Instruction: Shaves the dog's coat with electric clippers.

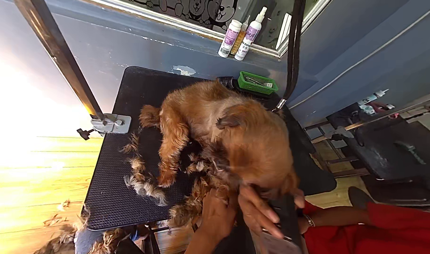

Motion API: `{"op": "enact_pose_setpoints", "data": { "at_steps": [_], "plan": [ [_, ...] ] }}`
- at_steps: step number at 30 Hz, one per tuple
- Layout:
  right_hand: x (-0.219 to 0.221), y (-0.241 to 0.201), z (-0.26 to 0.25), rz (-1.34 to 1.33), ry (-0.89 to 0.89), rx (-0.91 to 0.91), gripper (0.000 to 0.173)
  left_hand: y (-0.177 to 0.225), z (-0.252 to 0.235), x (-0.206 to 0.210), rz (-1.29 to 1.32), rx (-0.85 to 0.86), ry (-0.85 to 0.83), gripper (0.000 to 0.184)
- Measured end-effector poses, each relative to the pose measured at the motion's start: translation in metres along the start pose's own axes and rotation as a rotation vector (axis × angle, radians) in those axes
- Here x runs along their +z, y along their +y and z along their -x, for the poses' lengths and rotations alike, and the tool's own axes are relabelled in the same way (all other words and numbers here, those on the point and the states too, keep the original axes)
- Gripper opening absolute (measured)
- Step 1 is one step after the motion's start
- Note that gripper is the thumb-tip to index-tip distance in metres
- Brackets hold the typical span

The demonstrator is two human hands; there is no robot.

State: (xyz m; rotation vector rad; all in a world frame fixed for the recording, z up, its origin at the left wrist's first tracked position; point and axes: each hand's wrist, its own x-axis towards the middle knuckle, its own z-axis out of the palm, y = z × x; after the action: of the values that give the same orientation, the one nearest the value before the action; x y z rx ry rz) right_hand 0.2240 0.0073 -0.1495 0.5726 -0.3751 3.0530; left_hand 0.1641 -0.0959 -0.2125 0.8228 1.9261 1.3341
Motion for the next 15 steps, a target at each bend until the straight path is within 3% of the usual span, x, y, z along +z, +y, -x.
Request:
{"op": "enact_pose_setpoints", "data": {
  "at_steps": [2, 5, 9, 12, 15],
  "plan": [
    [0.005, -0.004, 0.002, -0.006, -0.075, -0.063, 0.065, 0.001, 0.0, 0.001, 0.005, -0.014, -0.002, 0.045],
    [0.028, -0.005, -0.012, -0.013, -0.123, -0.143, 0.051, 0.003, 0.003, 0.003, 0.028, 0.002, -0.009, 0.043],
    [0.053, -0.015, -0.035, 0.043, -0.098, -0.33, 0.045, 0.006, 0.01, 0.01, 0.121, 0.02, 0.024, 0.038],
    [0.065, -0.021, -0.046, 0.193, 0.009, -0.467, 0.043, 0.014, 0.017, 0.011, 0.156, 0.036, 0.034, 0.036],
    [0.09, -0.009, -0.055, 0.183, 0.317, -0.319, 0.054, 0.024, 0.023, 0.013, 0.171, 0.081, 0.075, 0.037]
  ]
}}
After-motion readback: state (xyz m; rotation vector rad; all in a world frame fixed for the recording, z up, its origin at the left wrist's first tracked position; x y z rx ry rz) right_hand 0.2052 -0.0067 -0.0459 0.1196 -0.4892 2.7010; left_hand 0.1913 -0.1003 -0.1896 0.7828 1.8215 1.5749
